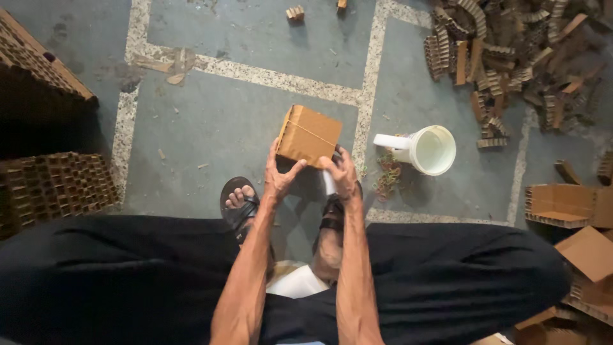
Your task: The person sits on the floor and assembles small cardboard boxes. They apply glue to the edges of the cardboard pieces, fold them into shape, and secure them with rubber bands. The person handles multiple cardboard pieces and a glue bottle throughout the process.
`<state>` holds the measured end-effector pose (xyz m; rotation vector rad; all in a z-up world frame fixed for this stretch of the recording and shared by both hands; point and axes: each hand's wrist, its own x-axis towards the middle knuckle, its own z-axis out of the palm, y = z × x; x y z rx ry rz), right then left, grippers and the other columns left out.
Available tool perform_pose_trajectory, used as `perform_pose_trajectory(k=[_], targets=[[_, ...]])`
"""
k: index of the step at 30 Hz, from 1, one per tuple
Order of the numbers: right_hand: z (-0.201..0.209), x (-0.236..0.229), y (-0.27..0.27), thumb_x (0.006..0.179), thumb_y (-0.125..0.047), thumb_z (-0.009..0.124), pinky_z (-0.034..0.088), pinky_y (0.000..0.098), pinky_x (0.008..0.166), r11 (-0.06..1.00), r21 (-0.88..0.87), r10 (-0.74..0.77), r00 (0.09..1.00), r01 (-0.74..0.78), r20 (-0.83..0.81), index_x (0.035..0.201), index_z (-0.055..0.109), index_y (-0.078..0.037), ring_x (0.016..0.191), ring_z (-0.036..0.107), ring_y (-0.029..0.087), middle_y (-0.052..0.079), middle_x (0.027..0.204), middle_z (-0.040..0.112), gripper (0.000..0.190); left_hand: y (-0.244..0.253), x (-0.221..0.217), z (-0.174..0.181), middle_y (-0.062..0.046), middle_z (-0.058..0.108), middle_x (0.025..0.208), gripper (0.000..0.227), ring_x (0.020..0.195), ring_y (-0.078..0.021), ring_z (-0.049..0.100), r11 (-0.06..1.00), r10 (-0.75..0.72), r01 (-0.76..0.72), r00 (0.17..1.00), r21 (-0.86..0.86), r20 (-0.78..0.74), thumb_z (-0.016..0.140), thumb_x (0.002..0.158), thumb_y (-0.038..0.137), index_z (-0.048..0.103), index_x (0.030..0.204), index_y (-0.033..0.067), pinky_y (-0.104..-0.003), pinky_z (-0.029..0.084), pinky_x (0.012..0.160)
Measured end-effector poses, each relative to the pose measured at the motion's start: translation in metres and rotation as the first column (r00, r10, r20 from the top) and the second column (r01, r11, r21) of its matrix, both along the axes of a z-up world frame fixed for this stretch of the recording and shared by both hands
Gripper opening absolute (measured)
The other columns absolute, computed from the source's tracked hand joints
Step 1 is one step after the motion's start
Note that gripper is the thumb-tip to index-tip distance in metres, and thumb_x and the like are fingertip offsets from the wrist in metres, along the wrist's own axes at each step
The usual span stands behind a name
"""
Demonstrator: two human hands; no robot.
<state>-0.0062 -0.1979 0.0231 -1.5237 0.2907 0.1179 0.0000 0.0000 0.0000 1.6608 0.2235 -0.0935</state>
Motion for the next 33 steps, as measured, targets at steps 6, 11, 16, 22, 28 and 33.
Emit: perform_pose_trajectory(k=[6,11,16,22,28,33], targets=[[0.009,0.004,0.017,0.092,-0.015,0.073,0.054,0.0307,0.098,0.997,0.073,0.014,0.998,-0.009,-0.066,0.135,0.058,0.006,0.112,0.068,0.017,0.011,0.124,0.071,0.05,-0.019,0.005,0.098,-0.027,0.026,0.167,0.11,0.156,-0.0373,0.026,0.915,0.398,-0.401,0.916,0.041,0.053,0.077,0.088,0.052,0.012,0.164,0.0061,-0.049,0.024,0.125],[-0.015,0.0,0.017,0.092,-0.017,0.072,0.054,0.0265,0.085,0.989,0.139,-0.044,0.997,0.052,-0.061,0.131,0.063,0.003,0.099,0.068,0.012,0.007,0.116,0.073,0.044,-0.031,-0.039,0.235,-0.024,0.012,0.178,0.095,0.167,-0.0375,0.013,0.914,0.377,-0.237,0.792,-0.328,0.479,0.054,0.109,0.054,-0.001,0.169,0.0038,-0.051,0.009,0.135],[-0.013,0.0,0.021,0.097,-0.031,0.07,0.045,0.0271,0.062,0.996,-0.065,-0.076,0.986,0.067,-0.151,0.112,0.072,0.002,0.071,0.057,0.011,0.003,0.086,0.067,0.036,-0.037,-0.064,0.309,-0.023,0.016,0.177,0.092,0.166,-0.0353,0.017,0.877,0.146,0.136,0.839,-0.462,0.524,0.055,0.108,0.053,0.003,0.168,0.005,-0.049,0.012,0.134],[-0.005,-0.002,0.027,0.093,-0.037,0.067,0.044,0.025,0.058,0.994,-0.049,-0.101,0.979,0.093,-0.178,0.106,0.073,-0.006,0.066,0.054,0.006,-0.005,0.081,0.065,0.035,-0.056,-0.091,0.32,-0.021,0.02,0.176,0.089,0.163,-0.0327,0.021,0.752,0.152,0.148,0.909,-0.643,0.387,0.057,0.108,0.051,0.009,0.168,0.0065,-0.046,0.016,0.133],[0.004,0.002,0.027,0.091,-0.04,0.07,0.044,0.0262,0.054,0.994,-0.045,-0.105,0.976,0.098,-0.19,0.104,0.074,-0.005,0.061,0.054,0.007,-0.006,0.075,0.063,0.037,-0.083,-0.103,0.34,-0.02,0.024,0.174,0.085,0.161,-0.03,0.026,0.552,0.165,0.111,0.957,-0.826,0.239,0.058,0.107,0.05,0.014,0.167,0.0079,-0.043,0.019,0.132],[0.021,0.01,0.017,0.092,-0.038,0.069,0.042,0.028,0.048,0.993,-0.012,-0.12,0.966,0.121,-0.229,0.104,0.072,-0.003,0.055,0.052,0.009,-0.001,0.075,0.059,0.037,-0.065,-0.113,0.365,-0.019,0.027,0.173,0.082,0.16,-0.0279,0.03,0.451,0.289,-0.046,0.953,-0.892,0.096,0.06,0.107,0.049,0.019,0.166,0.0092,-0.04,0.023,0.131]])
